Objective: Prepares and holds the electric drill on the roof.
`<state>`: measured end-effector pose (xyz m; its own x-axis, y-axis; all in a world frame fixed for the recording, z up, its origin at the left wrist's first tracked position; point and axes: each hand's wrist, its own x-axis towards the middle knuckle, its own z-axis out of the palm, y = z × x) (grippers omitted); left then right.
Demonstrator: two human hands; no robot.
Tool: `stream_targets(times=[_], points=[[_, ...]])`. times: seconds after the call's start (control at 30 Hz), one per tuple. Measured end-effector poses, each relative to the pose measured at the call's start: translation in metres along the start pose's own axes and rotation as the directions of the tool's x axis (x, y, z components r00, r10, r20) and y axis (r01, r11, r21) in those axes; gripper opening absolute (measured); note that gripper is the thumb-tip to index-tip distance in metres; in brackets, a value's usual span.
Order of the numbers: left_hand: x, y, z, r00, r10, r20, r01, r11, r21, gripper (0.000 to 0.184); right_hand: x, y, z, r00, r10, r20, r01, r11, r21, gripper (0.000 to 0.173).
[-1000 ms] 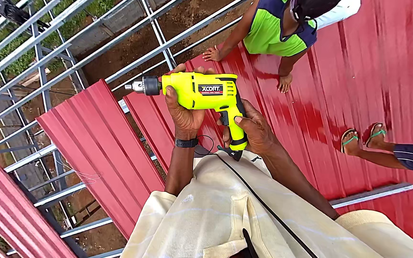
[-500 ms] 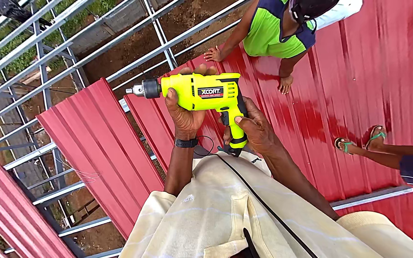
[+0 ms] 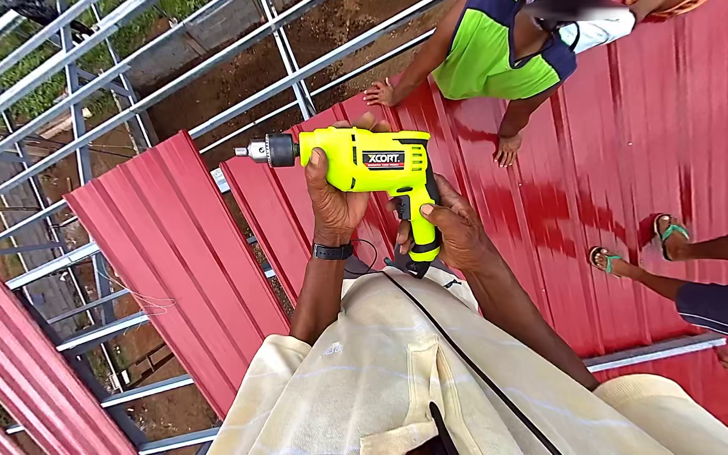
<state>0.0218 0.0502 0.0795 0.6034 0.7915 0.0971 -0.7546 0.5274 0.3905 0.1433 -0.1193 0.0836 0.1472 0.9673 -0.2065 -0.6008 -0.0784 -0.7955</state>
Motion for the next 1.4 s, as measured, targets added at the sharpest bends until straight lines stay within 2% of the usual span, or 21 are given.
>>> stream_targets(times=[0.23, 0.33, 0.5, 0.67, 0.73, 0.77, 0.87, 1.0, 1.23, 1.4], points=[[-0.002, -0.004, -0.005, 0.999, -0.032, -0.025, 0.031, 0.998, -0.063, 0.071, 0.000, 0.001, -0.001, 0.999, 0.000, 0.051, -0.009, 0.986, 0.164, 0.050], [-0.004, -0.006, -0.007, 0.999, -0.034, -0.037, 0.031, 0.995, -0.091, 0.072, -0.001, 0.002, 0.001, 0.998, -0.013, 0.058, 0.004, 0.986, 0.168, 0.052], [-0.007, -0.007, -0.005, 0.999, -0.027, -0.021, 0.024, 0.994, -0.107, 0.072, -0.005, 0.003, 0.005, 1.000, -0.024, 0.010, 0.023, 0.996, 0.084, 0.051], [-0.012, -0.010, -0.004, 0.997, -0.036, -0.062, 0.027, 0.990, -0.142, 0.070, -0.010, 0.006, 0.015, 0.995, -0.087, -0.056, 0.084, 0.995, -0.046, 0.049], [-0.021, -0.009, -0.001, 0.995, -0.058, -0.079, 0.055, 0.997, -0.047, 0.068, -0.012, 0.008, 0.018, 0.988, -0.121, -0.091, 0.113, 0.989, -0.091, 0.049], [-0.032, -0.006, 0.003, 0.992, -0.073, -0.102, 0.081, 0.993, 0.083, 0.066, -0.013, 0.009, 0.019, 0.984, -0.135, -0.117, 0.121, 0.985, -0.121, 0.050], [-0.048, -0.004, 0.013, 0.985, -0.057, -0.161, 0.094, 0.967, 0.235, 0.051, -0.014, 0.009, 0.017, 0.971, -0.176, -0.161, 0.138, 0.965, -0.223, 0.053], [-0.051, -0.009, 0.016, 0.974, -0.083, -0.212, 0.136, 0.960, 0.247, 0.046, -0.016, 0.009, 0.017, 0.963, -0.192, -0.190, 0.125, 0.940, -0.318, 0.059], [-0.062, -0.008, 0.019, 0.986, -0.092, -0.139, 0.122, 0.966, 0.227, 0.047, -0.018, 0.015, 0.014, 0.956, -0.220, -0.196, 0.125, 0.906, -0.405, 0.062], [-0.061, -0.009, 0.018, 0.986, -0.078, -0.145, 0.108, 0.972, 0.209, 0.047, -0.018, 0.013, 0.015, 0.957, -0.220, -0.188, 0.116, 0.887, -0.447, 0.062]])
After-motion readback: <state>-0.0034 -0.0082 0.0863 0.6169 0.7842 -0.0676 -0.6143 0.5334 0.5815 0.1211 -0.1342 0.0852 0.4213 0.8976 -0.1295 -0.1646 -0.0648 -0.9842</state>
